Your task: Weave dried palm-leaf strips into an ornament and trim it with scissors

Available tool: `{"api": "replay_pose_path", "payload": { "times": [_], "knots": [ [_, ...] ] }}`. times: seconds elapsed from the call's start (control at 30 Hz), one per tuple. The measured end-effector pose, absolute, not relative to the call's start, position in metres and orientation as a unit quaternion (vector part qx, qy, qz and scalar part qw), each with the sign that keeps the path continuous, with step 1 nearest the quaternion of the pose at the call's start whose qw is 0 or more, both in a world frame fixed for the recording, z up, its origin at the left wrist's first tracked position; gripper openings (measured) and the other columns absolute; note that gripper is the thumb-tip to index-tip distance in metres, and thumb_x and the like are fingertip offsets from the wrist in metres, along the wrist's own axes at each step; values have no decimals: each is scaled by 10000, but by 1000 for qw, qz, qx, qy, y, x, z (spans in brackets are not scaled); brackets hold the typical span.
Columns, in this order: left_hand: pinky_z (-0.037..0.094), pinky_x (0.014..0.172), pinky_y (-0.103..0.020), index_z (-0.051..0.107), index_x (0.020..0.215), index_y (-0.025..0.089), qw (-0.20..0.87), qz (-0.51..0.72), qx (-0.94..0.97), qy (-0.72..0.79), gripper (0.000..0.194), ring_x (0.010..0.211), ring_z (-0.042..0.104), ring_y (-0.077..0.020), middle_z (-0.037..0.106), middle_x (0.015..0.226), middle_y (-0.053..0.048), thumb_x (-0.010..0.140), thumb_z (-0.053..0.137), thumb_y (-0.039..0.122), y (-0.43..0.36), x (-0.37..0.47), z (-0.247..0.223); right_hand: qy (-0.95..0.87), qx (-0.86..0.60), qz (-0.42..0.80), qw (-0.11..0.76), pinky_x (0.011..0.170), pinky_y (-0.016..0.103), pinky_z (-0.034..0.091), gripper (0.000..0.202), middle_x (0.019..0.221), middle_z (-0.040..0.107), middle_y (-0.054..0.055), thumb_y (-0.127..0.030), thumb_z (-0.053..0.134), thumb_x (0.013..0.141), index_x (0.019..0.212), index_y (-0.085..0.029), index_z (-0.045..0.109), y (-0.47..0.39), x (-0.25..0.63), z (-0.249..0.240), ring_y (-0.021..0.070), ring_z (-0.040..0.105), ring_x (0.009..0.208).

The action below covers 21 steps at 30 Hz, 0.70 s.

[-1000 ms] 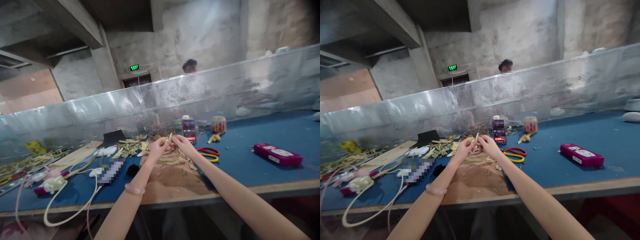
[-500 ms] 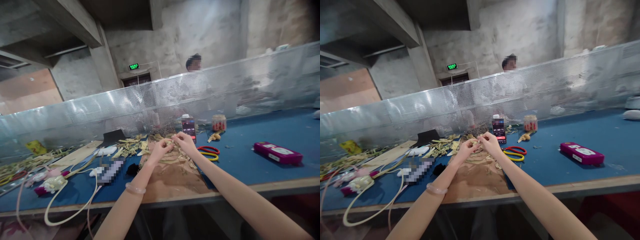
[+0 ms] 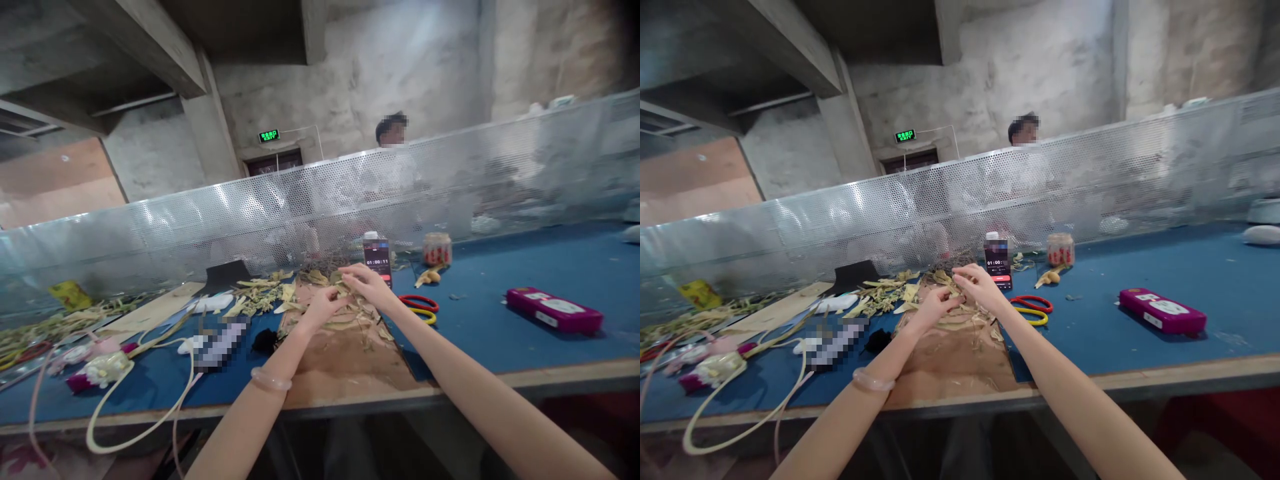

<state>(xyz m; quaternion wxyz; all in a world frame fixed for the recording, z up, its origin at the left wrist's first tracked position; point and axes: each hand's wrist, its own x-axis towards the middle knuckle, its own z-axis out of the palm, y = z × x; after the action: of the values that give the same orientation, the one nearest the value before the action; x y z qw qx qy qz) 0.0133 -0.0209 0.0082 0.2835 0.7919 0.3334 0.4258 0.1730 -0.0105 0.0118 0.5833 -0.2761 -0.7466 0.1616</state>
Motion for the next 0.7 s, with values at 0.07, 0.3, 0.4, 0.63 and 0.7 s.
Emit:
{"api": "replay_pose_path", "payload": {
  "times": [0.07,0.3,0.4,0.63,0.7],
  "knots": [
    [250,485,-205,587,671,125,281,414,798,335,213,523,327,-78,400,554,42,710,568,334,-21,13,8,-797,-264,126,529,872,353,354,221,950,610,47,-380,558,796,904,-233,683,-11,174,14,193,519,940],
    [218,465,-211,620,743,111,309,360,811,341,285,494,300,-75,370,530,51,694,582,390,-16,11,4,-809,-249,114,521,800,327,360,103,832,607,21,-268,618,755,689,-221,682,-12,174,15,167,509,841],
    [252,491,-214,632,771,113,287,357,826,330,298,519,333,-84,409,556,40,711,564,397,-17,12,5,-806,-240,128,527,759,303,370,115,768,577,15,-216,591,759,654,-197,634,-9,173,12,157,502,802],
    [312,547,-225,615,768,118,171,307,865,358,310,586,394,-112,481,619,18,771,470,392,-22,15,9,-783,-273,101,549,758,300,367,119,759,507,13,-136,544,754,644,-181,558,-5,169,7,156,467,795],
    [318,551,-228,601,750,124,149,306,865,370,309,590,400,-115,482,618,19,780,456,395,-22,16,8,-779,-275,101,554,756,300,370,122,762,497,15,-124,537,751,642,-178,543,-6,169,7,156,464,793]
  ]
}}
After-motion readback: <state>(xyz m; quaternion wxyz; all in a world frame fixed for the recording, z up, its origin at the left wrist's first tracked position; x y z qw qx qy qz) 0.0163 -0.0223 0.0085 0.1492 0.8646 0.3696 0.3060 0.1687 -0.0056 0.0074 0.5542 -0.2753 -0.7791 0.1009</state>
